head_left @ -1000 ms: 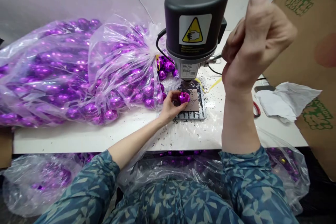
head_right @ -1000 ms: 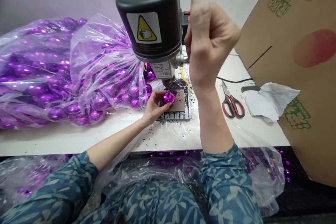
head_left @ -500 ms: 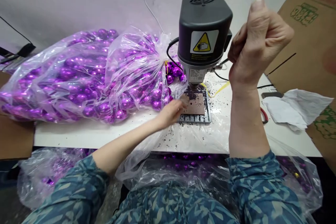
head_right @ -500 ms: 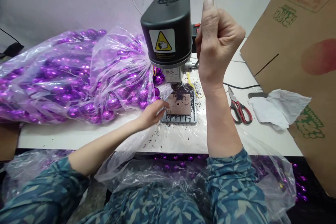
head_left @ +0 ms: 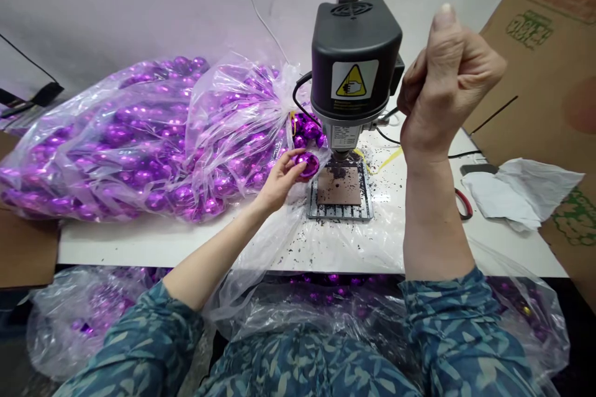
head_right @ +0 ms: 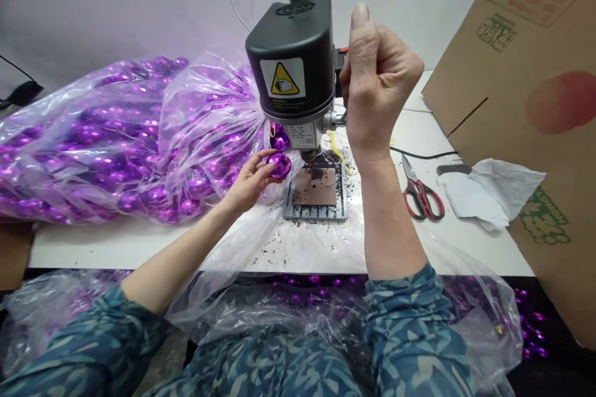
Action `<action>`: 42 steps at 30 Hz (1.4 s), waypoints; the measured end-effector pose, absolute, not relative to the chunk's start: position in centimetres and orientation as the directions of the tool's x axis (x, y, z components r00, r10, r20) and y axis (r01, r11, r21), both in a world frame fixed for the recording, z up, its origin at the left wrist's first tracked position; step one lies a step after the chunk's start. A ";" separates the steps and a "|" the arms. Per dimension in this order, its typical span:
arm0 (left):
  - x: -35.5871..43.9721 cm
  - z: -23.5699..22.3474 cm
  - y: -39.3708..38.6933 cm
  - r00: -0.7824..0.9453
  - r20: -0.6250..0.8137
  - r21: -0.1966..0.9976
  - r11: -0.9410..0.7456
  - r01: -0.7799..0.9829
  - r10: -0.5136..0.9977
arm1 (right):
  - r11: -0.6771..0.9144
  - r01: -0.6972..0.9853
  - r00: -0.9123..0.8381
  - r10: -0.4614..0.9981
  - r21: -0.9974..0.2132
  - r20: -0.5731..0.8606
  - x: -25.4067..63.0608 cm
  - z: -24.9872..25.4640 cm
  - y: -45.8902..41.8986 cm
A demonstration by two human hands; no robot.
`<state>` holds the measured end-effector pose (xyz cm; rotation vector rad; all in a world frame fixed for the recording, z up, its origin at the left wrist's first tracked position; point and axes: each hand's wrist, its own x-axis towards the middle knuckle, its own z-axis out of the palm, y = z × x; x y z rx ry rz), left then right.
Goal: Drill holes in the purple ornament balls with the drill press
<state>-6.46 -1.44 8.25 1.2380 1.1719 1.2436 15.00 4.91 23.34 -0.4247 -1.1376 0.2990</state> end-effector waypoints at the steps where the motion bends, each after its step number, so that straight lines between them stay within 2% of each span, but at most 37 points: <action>1: -6.0 8.3 -1.6 0.022 -0.045 0.982 0.048 -0.185 0.999 | 0.883 -0.013 0.396 0.435 -0.468 0.809 15.0 23.3 4.9; 3: -5.1 8.0 -1.9 0.065 -0.176 0.909 0.188 -0.372 0.982 | 0.885 -0.003 0.401 0.427 -0.465 0.810 14.9 23.3 5.0; 5: -4.3 7.2 -1.9 0.081 -0.224 0.887 0.238 -0.395 0.971 | 0.886 0.011 0.401 0.421 -0.464 0.814 15.0 23.2 5.1; 11: -3.0 3.7 -0.2 0.028 -0.123 0.976 0.126 -0.178 0.992 | 0.881 0.066 0.347 0.421 -0.469 0.838 15.3 23.0 4.9; 20: -2.1 2.1 0.8 0.075 0.062 0.998 -0.061 -0.015 0.995 | 0.886 0.105 0.364 0.388 -0.451 0.847 15.0 23.0 4.5; 25: -1.7 2.0 0.6 0.100 0.143 0.959 -0.163 0.231 0.985 | 0.916 0.023 0.383 0.363 -0.401 0.850 14.9 23.0 4.6; 29: -1.6 1.7 0.6 0.059 0.262 0.872 -0.262 0.413 0.963 | 0.904 0.038 0.370 0.384 -0.426 0.846 14.8 23.1 4.4; 34: -1.6 1.6 0.1 0.091 0.285 0.848 -0.295 0.440 0.954 | 0.900 0.018 0.369 0.399 -0.436 0.839 14.8 23.0 4.0; 42: -1.0 1.8 -0.7 0.089 0.297 0.847 -0.306 0.434 0.951 | 0.863 0.157 0.373 0.399 -0.481 0.838 15.0 22.8 3.6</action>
